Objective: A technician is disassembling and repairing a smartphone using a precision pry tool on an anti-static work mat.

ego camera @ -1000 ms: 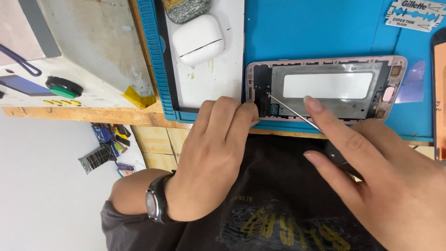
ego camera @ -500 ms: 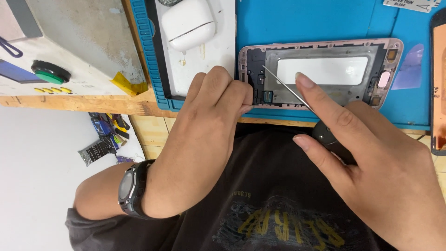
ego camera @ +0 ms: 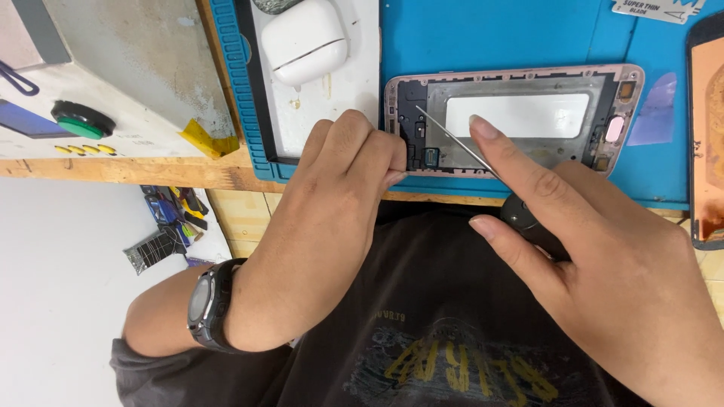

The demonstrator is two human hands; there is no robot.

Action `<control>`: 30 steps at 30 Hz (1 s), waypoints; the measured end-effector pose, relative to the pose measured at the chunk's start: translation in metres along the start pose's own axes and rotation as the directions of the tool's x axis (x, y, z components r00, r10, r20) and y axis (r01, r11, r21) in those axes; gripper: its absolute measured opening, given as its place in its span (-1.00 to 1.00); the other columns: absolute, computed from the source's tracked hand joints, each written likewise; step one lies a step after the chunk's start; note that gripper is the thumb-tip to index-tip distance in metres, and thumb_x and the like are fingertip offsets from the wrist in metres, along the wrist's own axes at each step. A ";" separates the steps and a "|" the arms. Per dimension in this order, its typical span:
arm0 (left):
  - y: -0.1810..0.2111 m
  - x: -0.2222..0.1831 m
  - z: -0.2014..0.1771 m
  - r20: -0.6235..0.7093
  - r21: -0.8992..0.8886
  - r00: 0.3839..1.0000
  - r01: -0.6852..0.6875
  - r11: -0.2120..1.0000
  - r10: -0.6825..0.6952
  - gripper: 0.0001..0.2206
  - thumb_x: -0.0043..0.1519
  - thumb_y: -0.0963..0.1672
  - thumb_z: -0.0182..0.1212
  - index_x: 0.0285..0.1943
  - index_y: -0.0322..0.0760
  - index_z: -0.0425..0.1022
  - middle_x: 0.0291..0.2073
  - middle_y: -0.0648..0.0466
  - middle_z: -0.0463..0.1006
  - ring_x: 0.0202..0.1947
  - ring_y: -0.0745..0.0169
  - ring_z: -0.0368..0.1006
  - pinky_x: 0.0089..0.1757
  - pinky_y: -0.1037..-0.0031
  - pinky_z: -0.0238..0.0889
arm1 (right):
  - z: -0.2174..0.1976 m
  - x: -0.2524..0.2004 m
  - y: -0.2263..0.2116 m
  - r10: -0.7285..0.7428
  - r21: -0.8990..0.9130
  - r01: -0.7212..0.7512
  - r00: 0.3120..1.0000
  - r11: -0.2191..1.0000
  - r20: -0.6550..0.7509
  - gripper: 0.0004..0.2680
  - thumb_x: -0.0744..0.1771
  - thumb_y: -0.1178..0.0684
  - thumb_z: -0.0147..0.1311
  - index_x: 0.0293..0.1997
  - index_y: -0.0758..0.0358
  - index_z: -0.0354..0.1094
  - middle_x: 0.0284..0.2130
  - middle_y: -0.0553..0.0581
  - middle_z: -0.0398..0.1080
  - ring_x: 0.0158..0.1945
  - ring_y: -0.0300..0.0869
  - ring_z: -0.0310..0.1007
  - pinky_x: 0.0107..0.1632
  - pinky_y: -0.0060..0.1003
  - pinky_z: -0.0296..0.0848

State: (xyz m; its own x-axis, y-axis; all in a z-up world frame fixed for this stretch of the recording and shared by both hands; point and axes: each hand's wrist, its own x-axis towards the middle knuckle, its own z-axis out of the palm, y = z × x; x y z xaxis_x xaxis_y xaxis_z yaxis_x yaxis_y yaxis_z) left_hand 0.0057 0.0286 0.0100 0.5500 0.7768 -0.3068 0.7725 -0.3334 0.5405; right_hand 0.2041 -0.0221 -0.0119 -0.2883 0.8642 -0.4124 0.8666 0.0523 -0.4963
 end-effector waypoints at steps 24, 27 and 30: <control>-0.012 -0.032 -0.009 -0.587 -0.133 0.809 -0.075 0.988 -0.017 -0.88 0.11 -0.39 0.18 -0.31 -0.56 0.33 -0.22 -0.34 0.45 -0.19 -0.10 0.52 -0.18 0.38 0.45 | -0.003 -0.006 0.010 -0.091 -0.159 0.098 0.995 0.982 0.051 -0.39 0.21 -0.21 -0.01 0.45 -0.15 -0.14 -0.33 -0.10 0.36 -0.56 -0.18 0.38 -0.56 -0.30 0.34; -0.025 -0.048 0.014 -0.750 -0.245 0.630 0.019 0.969 -0.202 -0.81 0.05 -0.44 0.22 -0.30 -0.62 0.30 -0.41 -0.33 0.45 -0.29 -0.21 0.57 -0.29 0.36 0.56 | -0.003 -0.007 0.004 -0.084 -0.281 0.106 0.993 0.954 0.087 -0.40 0.23 -0.25 -0.09 0.46 -0.21 -0.19 -0.42 -0.17 0.34 -0.71 -0.23 0.32 -0.66 -0.38 0.28; -0.035 -0.055 0.026 -0.767 -0.261 0.582 0.102 0.960 -0.270 -0.78 0.05 -0.40 0.28 -0.26 -0.52 0.32 -0.40 -0.22 0.48 -0.30 -0.09 0.57 -0.25 0.38 0.55 | 0.000 -0.007 -0.005 0.013 -0.268 0.035 0.984 0.963 0.176 -0.39 0.21 -0.29 -0.11 0.44 -0.29 -0.27 -0.37 -0.25 0.35 -0.62 -0.27 0.38 -0.66 -0.29 0.42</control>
State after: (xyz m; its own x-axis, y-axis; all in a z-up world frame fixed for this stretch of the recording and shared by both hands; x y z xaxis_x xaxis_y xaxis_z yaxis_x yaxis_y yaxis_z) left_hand -0.0434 -0.0161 -0.0120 -0.1322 0.9518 0.2769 0.7147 -0.1020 0.6919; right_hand 0.2020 -0.0287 -0.0070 -0.3441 0.7630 -0.5471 0.9334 0.2146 -0.2877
